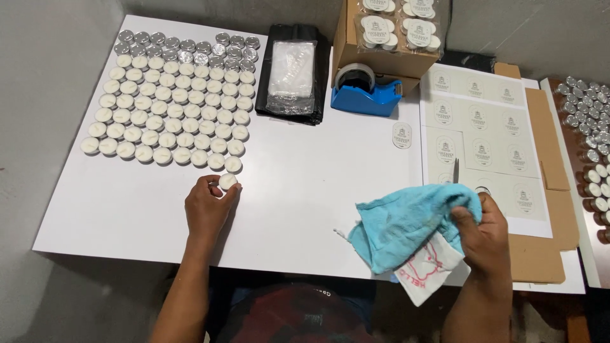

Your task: Cutting labels, cleaning tea light candles with a cloth, and placing them into small plastic bags for packaging.

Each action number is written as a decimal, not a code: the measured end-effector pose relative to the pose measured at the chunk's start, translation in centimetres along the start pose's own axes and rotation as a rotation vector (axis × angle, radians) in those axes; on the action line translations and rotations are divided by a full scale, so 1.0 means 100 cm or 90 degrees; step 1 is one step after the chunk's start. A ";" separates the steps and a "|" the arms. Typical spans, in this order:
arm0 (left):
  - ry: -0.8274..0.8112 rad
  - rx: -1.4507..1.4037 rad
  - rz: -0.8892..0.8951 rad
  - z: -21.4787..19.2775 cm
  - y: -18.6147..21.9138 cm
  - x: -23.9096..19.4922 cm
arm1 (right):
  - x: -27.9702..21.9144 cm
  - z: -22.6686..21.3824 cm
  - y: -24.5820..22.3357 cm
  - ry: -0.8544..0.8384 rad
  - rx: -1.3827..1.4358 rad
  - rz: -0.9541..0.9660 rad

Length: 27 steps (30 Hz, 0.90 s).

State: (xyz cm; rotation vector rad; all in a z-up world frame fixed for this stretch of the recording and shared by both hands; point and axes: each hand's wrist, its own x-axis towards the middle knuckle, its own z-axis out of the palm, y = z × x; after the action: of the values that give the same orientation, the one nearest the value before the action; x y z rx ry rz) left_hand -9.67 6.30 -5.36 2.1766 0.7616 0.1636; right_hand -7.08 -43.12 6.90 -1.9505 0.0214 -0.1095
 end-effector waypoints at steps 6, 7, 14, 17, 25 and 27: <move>0.024 -0.046 0.053 -0.007 0.012 -0.005 | 0.022 0.016 0.018 -0.200 -0.344 0.145; 0.022 -0.044 0.053 -0.008 0.014 -0.007 | 0.017 0.024 0.013 -0.200 -0.343 0.147; 0.009 -0.045 0.047 -0.012 0.018 -0.012 | -0.011 0.059 0.001 -0.282 -0.810 -0.197; 0.008 -0.040 0.054 -0.012 0.014 -0.013 | -0.028 0.063 0.007 -0.399 -0.919 -0.272; -0.002 -0.007 0.075 -0.012 0.022 -0.015 | -0.022 0.074 0.044 -0.478 -0.913 -0.351; 0.004 0.003 0.102 -0.012 0.020 -0.016 | -0.018 0.082 0.057 -0.408 -0.820 -0.480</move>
State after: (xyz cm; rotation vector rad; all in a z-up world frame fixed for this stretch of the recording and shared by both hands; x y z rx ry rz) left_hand -10.40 5.18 -2.92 2.2433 0.5905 0.2507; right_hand -7.93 -37.53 -1.50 -3.0587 -1.3671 0.0724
